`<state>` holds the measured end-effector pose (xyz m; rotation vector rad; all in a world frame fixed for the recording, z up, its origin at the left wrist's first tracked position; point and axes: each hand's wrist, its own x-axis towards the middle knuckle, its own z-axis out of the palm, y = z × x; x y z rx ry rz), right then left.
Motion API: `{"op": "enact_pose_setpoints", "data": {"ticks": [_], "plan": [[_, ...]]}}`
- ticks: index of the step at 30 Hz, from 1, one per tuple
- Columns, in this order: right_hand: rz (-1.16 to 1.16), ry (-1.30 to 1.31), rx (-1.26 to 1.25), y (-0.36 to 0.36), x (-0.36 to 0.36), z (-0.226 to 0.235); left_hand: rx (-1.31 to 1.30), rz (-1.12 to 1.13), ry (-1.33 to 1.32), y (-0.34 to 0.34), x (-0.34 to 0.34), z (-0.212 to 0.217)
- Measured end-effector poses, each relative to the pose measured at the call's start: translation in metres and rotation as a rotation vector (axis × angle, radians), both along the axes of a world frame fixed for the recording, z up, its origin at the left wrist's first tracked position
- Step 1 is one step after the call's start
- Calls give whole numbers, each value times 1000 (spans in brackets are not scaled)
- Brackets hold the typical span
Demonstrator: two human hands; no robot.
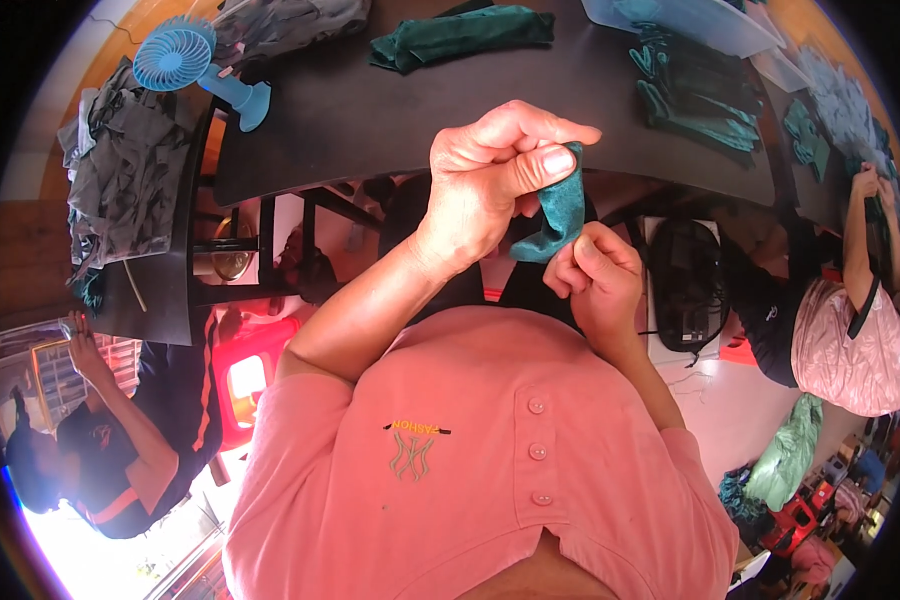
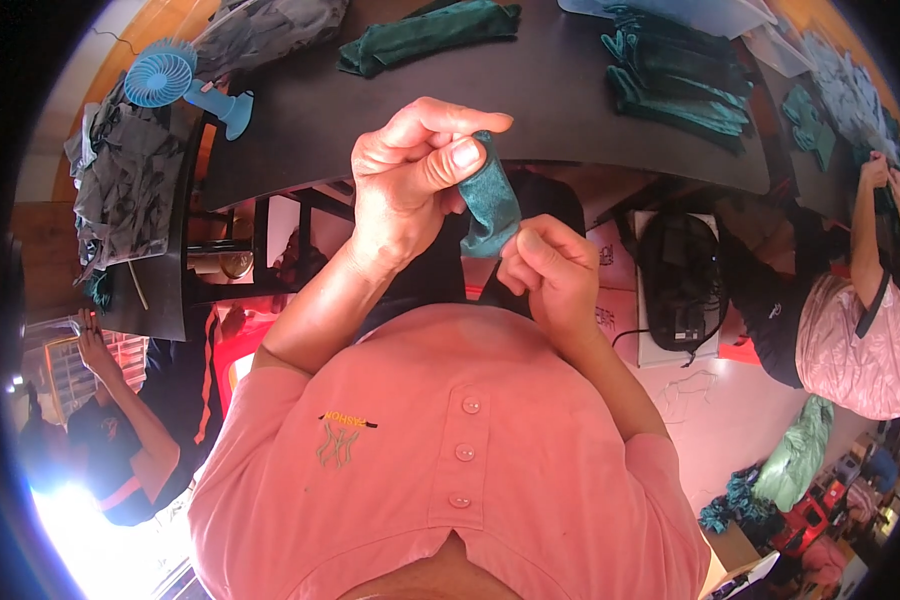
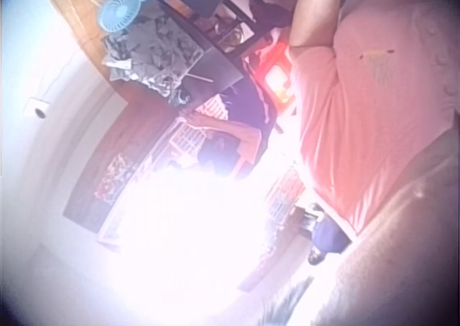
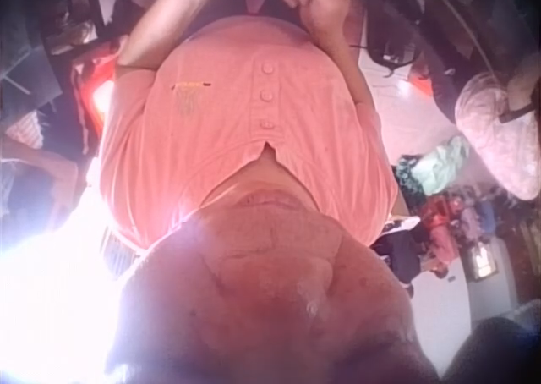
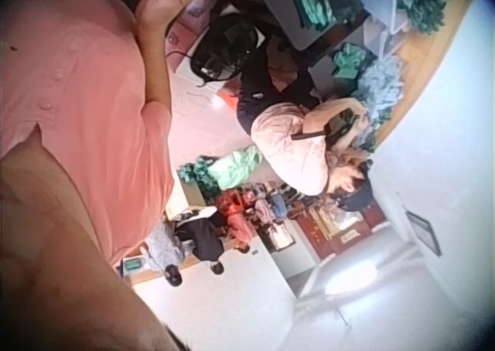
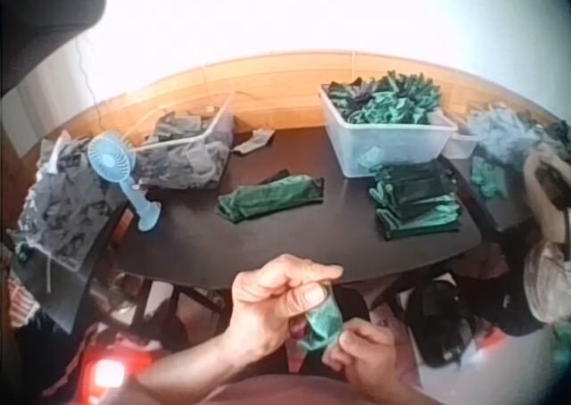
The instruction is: The recorder is using a thin wooden stick to turn narrow tubes of green fabric inside out.
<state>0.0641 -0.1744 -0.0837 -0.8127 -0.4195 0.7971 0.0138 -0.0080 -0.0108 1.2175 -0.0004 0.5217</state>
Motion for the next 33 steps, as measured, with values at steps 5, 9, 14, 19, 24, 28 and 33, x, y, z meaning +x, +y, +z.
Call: {"op": "enact_pose_setpoints", "data": {"ticks": [5, 9, 14, 19, 24, 28, 33], "plan": [[29, 0, -45, 0, 4, 0, -49, 58, 68, -2, -4, 1], [-140, -165, -150, 1, 2, 1, -52, 125, 78, -4, -6, 6], [-209, -303, -201, -3, 1, -2, -3, 145, 62, -1, -3, 2], [-236, -341, -201, -4, 1, 1, 82, 102, 42, 1, -3, 5], [-217, -306, -166, -3, 1, 4, 128, 106, 24, -3, -4, 7], [-210, -268, -149, -2, -2, 6, 146, 106, 14, -6, -5, 6], [-230, -250, -135, -1, -2, 2, 221, 154, -15, -8, -5, 0]]}}
